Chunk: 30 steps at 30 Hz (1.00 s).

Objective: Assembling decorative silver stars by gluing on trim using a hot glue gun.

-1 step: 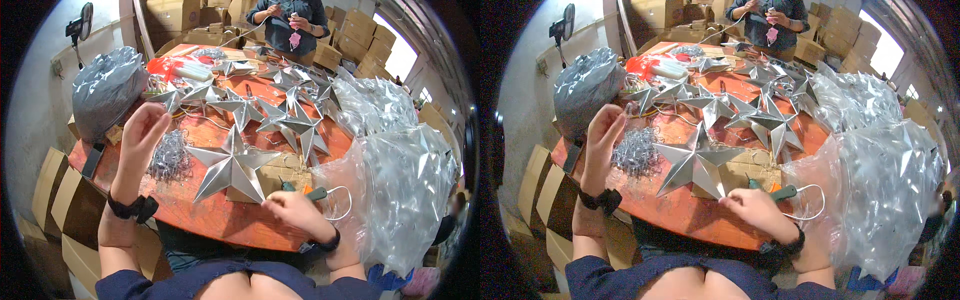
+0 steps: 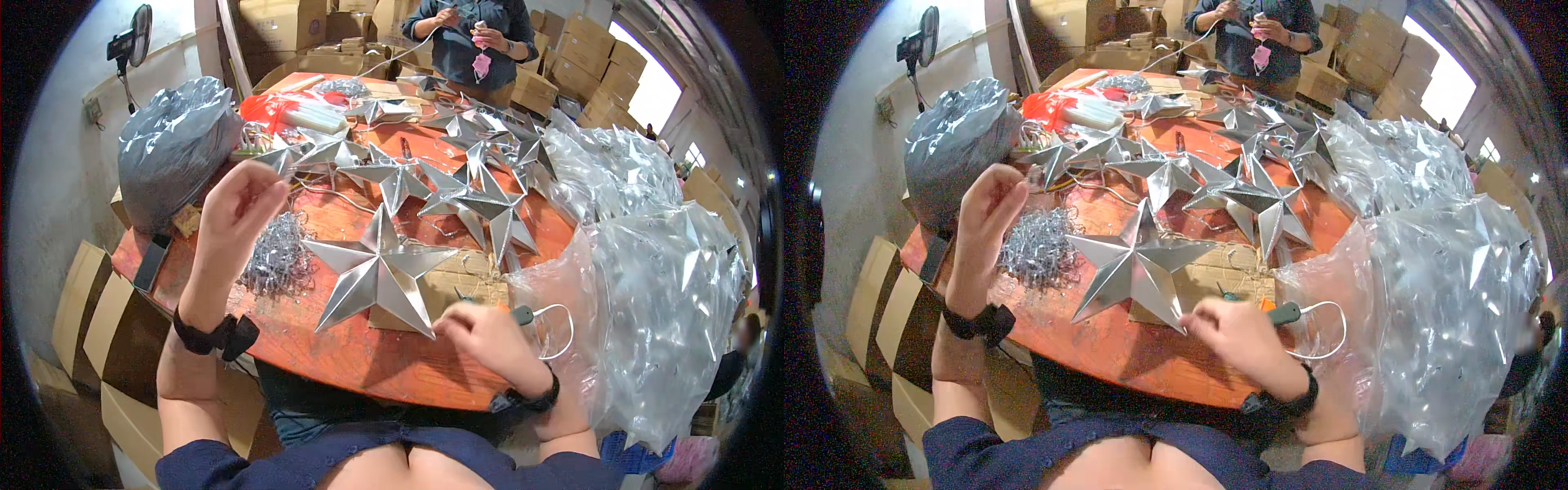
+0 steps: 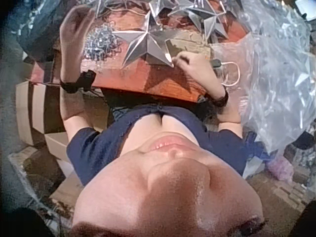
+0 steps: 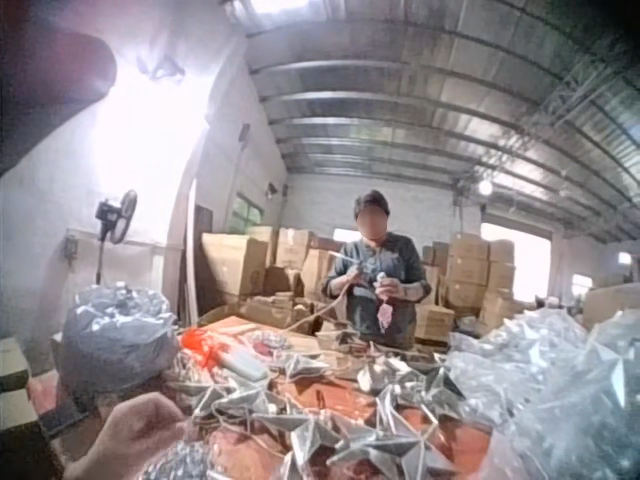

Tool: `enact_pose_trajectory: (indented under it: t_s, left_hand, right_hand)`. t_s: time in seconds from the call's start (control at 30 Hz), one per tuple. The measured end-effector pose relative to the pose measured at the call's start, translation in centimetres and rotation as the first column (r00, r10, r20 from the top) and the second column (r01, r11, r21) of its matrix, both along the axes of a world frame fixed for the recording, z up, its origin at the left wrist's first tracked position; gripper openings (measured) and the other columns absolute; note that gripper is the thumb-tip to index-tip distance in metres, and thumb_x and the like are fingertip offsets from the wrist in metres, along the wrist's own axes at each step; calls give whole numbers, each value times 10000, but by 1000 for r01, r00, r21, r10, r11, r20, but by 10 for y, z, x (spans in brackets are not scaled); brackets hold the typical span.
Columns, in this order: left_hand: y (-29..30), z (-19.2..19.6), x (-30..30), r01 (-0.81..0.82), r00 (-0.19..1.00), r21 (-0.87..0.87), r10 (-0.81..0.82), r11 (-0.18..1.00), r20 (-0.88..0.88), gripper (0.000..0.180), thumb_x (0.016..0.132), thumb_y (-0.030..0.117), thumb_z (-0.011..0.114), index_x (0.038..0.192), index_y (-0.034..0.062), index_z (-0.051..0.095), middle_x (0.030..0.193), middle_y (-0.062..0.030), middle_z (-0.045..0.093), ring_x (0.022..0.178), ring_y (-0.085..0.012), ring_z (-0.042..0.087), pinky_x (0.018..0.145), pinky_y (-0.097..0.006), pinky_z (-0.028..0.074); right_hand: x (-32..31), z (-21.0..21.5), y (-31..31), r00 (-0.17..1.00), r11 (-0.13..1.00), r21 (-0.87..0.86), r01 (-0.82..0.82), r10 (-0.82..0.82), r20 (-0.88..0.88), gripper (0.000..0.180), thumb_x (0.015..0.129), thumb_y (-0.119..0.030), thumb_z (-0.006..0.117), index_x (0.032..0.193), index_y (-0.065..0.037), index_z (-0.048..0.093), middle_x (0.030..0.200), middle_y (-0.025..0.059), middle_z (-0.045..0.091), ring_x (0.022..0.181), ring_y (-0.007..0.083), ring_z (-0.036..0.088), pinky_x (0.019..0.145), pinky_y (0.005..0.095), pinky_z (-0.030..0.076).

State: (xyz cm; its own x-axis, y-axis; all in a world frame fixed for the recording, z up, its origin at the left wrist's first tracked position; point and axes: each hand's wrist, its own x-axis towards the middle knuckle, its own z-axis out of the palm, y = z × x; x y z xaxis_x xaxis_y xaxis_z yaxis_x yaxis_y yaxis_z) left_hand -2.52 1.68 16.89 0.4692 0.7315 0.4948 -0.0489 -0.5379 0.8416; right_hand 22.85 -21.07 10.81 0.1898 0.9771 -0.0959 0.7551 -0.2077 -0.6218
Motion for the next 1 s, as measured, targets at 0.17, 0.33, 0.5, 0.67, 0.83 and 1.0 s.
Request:
enact_pose_trajectory:
  t_s: [0.17, 0.33, 0.5, 0.67, 0.83, 1.0]
  left_hand:
    - [-42, 41, 39, 316, 933, 73, -295, 946, -206, 60, 883, 49, 658, 894, 8, 616, 804, 33, 589, 701, -33, 506, 615, -197, 432]
    - [-73, 62, 58, 496, 859, 375, -381, 783, -342, 103, 823, 74, 708, 890, 25, 647, 763, -57, 626, 671, -103, 569, 616, -263, 470]
    - [-79, 80, 52, 422, 849, 178, -318, 889, -421, 80, 829, 77, 700, 889, 31, 673, 776, -83, 648, 658, -166, 616, 613, -295, 483]
    - [-58, 77, 36, 405, 864, 283, -262, 869, -430, 86, 844, 79, 680, 890, 7, 668, 759, -91, 650, 671, -151, 622, 612, -296, 486]
    - [-38, 70, 18, 298, 842, 77, -223, 952, -491, 77, 863, 54, 643, 882, -20, 650, 791, -96, 652, 729, -163, 623, 659, -306, 492]
    - [-29, 42, 16, 221, 928, 136, -166, 966, -333, 76, 866, 57, 659, 899, -10, 653, 748, -67, 611, 686, -137, 575, 646, -268, 457]
  right_hand:
    - [-18, 67, 30, 972, 842, 535, -75, 183, -151, 608, 868, -370, 702, 1360, -91, 479, 1103, 161, 639, 1042, 267, 623, 898, 368, 466]
    - [-41, 75, 44, 752, 715, 697, -52, 488, -444, 538, 857, -354, 718, 1284, -73, 549, 1087, 153, 629, 1022, 240, 600, 870, 371, 463]
    - [-7, 101, 21, 916, 921, 360, -149, 265, -300, 304, 899, -305, 676, 839, -7, 665, 767, 88, 628, 718, 165, 555, 652, 308, 426]
    - [20, 122, 5, 996, 783, 619, -53, 87, -25, 309, 931, -256, 632, 757, -1, 647, 1122, 156, 588, 977, 225, 563, 823, 358, 437]
    - [29, 126, 8, 957, 687, 725, 48, 175, -230, 343, 978, -265, 565, 778, -5, 667, 1258, 182, 524, 1098, 260, 568, 969, 396, 430]
    - [32, 128, 15, 889, 912, 387, 134, 62, -454, 340, 991, -285, 551, 954, 29, 678, 1068, 117, 650, 887, 148, 628, 843, 279, 474]
